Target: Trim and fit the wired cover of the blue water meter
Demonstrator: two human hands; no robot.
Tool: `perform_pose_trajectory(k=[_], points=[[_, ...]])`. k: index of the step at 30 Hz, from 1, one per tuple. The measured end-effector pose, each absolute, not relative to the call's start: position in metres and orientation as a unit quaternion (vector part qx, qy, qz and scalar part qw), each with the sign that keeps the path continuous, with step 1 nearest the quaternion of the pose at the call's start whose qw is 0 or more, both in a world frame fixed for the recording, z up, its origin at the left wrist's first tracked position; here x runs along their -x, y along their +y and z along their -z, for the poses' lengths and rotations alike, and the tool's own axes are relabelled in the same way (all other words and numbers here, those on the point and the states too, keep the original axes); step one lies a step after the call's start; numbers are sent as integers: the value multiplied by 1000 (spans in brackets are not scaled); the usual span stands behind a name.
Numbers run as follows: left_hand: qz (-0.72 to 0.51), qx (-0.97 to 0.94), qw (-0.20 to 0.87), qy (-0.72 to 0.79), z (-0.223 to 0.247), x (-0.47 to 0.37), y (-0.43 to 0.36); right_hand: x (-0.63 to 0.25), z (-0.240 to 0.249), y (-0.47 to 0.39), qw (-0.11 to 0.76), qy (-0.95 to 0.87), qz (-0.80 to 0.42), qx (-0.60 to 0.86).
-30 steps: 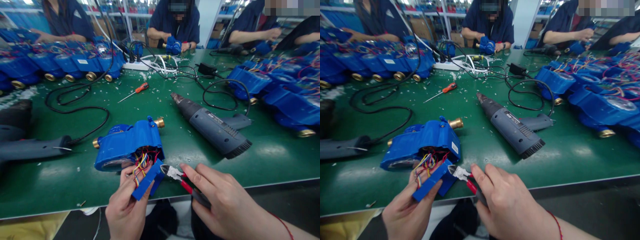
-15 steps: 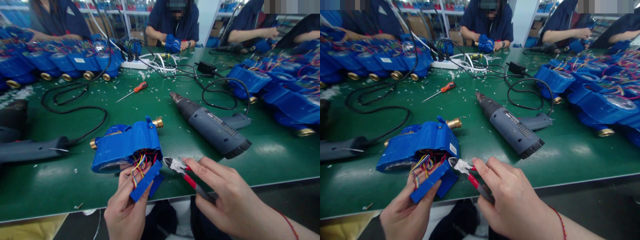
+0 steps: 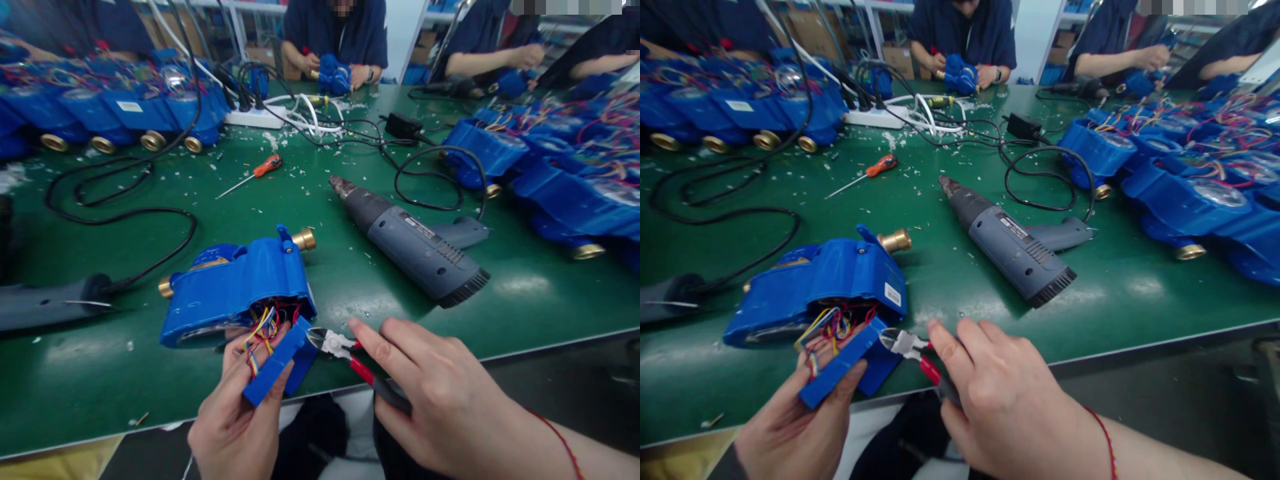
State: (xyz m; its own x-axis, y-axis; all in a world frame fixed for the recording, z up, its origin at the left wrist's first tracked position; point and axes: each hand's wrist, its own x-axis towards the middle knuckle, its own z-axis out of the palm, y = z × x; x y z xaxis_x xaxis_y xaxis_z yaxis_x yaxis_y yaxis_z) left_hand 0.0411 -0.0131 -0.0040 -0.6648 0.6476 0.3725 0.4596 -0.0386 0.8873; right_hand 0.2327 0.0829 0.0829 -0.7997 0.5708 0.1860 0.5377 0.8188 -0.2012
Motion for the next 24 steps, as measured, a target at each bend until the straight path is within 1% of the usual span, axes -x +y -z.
perform_pose_trajectory(k=[4,12,24], points=[[-601,-412,70,681,5,-40,-13,-232,-84,87,114,-950,-80,281],[-612,-451,80,645,1,-40,-9,-235,-83,90,136,-951,-99,260],[-620,-470,66,624,2,-39,-7,-235,-80,92,149,-954,-84,246]])
